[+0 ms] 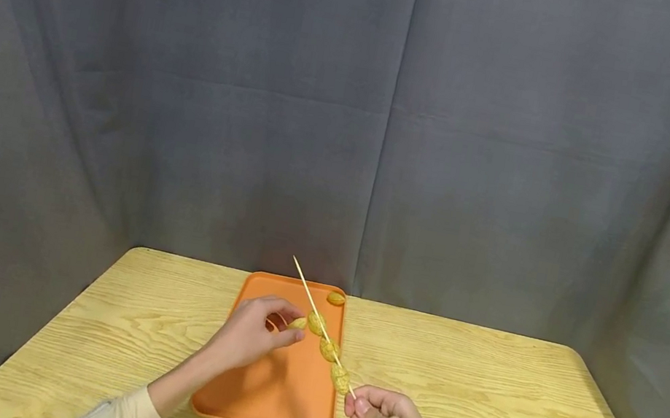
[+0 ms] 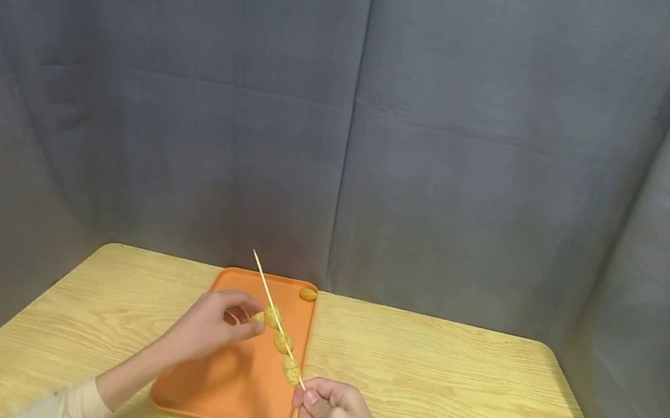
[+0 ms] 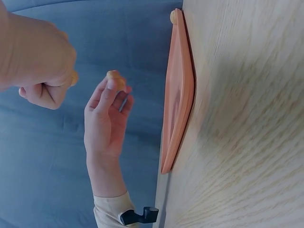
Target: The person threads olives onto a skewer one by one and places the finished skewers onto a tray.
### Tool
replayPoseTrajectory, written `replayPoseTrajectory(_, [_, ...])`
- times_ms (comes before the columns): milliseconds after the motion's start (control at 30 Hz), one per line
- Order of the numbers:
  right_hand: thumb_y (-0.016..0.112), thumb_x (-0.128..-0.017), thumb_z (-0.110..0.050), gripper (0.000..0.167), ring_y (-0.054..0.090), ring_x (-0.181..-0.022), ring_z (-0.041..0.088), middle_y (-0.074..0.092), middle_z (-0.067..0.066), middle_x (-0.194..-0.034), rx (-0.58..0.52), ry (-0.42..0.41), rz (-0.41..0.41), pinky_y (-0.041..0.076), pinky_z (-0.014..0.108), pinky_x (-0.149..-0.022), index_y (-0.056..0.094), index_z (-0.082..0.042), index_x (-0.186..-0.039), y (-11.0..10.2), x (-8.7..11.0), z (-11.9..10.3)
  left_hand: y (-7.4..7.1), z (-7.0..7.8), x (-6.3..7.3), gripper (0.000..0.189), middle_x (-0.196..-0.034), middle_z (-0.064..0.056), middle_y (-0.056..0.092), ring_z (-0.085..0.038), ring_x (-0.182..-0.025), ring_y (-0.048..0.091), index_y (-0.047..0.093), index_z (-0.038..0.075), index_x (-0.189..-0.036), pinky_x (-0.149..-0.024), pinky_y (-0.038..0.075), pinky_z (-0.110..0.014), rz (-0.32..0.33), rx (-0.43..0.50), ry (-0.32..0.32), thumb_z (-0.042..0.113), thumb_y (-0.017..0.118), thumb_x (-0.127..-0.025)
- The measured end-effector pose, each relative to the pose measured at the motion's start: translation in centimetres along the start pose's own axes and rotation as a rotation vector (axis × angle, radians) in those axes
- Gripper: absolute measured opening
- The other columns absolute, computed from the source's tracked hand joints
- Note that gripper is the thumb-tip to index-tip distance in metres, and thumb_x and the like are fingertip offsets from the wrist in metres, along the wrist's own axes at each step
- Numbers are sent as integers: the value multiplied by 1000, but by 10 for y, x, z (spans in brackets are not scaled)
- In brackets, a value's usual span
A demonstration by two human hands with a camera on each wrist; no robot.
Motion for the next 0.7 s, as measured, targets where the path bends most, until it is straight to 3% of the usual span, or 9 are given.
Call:
replayPoseTrajectory(267, [40,-110,-7,21,27,-51,6,41,-3,-69,11,11,5,20,20,-44,55,-3,-97,-3,0,5,2,-15,3,31,-93,5,68,-15,-85,64,72,15,-104,-76,55,-34,9,139,-142,33,87,-84])
replayPoseTrajectory(467, [39,-110,-8,21,24,-51,7,40,-3,-69,42,1,2,18,21,-43,55,-4,-96,-6,0,3,4,-21,-1,34,-96,2,68,-18,-88,65,71,14,-104,-79,55,-37,8,212,-204,34,88,-82])
replayPoseTrajectory(700, [40,-111,-9,21,25,-50,6,41,-3,-70,40,1,-13,18,21,-43,55,-4,-97,-2,-3,6,6,-41,0,44,-104,-9,66,-24,-94,66,64,5,-112,-84,54,-38,-23,485,-309,26,89,-82])
Point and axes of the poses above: each hand's wrist, its own x-axis away from the middle knuckle, its own y-axis out of the palm, z = x × y, the point moved 10 cm from there along -x, towards the middle knuckle
